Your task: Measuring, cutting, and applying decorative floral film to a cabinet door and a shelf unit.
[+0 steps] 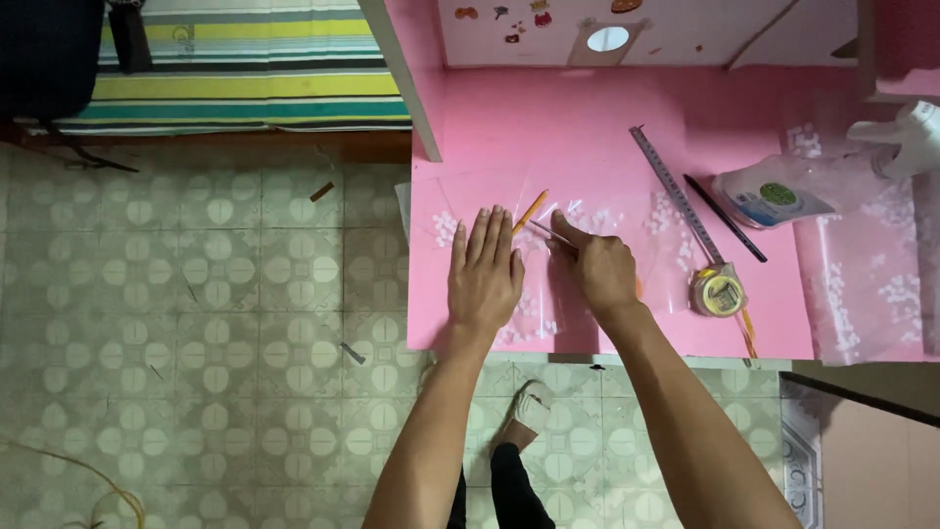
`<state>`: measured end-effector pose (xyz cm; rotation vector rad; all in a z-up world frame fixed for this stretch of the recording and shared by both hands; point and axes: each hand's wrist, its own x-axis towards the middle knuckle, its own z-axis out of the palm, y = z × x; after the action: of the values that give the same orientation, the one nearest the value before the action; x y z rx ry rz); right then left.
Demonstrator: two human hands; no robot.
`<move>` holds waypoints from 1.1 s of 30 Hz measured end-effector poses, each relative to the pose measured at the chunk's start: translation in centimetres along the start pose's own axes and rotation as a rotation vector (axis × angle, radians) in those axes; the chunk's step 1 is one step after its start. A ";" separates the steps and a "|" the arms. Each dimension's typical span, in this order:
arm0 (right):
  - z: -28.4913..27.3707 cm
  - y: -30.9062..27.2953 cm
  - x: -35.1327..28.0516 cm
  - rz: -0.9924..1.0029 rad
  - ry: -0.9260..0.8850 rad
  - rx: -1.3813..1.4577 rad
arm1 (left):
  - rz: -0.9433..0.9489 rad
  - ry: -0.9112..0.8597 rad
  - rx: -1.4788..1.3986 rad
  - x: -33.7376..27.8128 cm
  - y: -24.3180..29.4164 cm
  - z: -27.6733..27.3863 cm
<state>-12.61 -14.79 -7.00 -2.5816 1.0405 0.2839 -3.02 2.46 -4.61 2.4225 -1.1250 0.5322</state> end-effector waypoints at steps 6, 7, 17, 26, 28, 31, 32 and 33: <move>-1.4 -1.1 -1.0 -0.018 0.020 0.033 | -0.020 0.042 0.009 0.0 0.4 -0.1; -1.6 -1.2 -1.1 -0.018 0.021 0.034 | -0.019 0.042 0.009 -0.1 0.5 -0.2; -5.1 -3.3 -2.5 -0.023 -0.029 0.028 | -0.067 -0.024 0.021 -0.5 1.2 -0.5; -4.0 -2.2 -1.6 -0.022 -0.114 0.169 | -0.093 -0.135 -0.040 -0.5 0.9 -1.2; -5.4 -2.9 -1.7 -0.037 -0.157 0.221 | -0.105 -0.130 -0.050 -0.2 0.6 -0.5; -7.3 -3.2 -3.0 -0.056 -0.202 0.354 | -0.158 -0.142 -0.065 -0.6 0.3 1.9; -7.6 -3.5 -3.4 -0.013 -0.189 0.437 | -0.142 -0.146 -0.043 -0.5 -0.2 2.5; -7.9 -3.7 -3.8 0.029 -0.175 0.521 | -0.125 -0.150 -0.021 -0.4 -0.7 3.3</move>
<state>-12.22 -12.93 2.29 -2.0399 0.9406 0.2078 -2.17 1.46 -7.75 2.5291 -1.0226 0.3020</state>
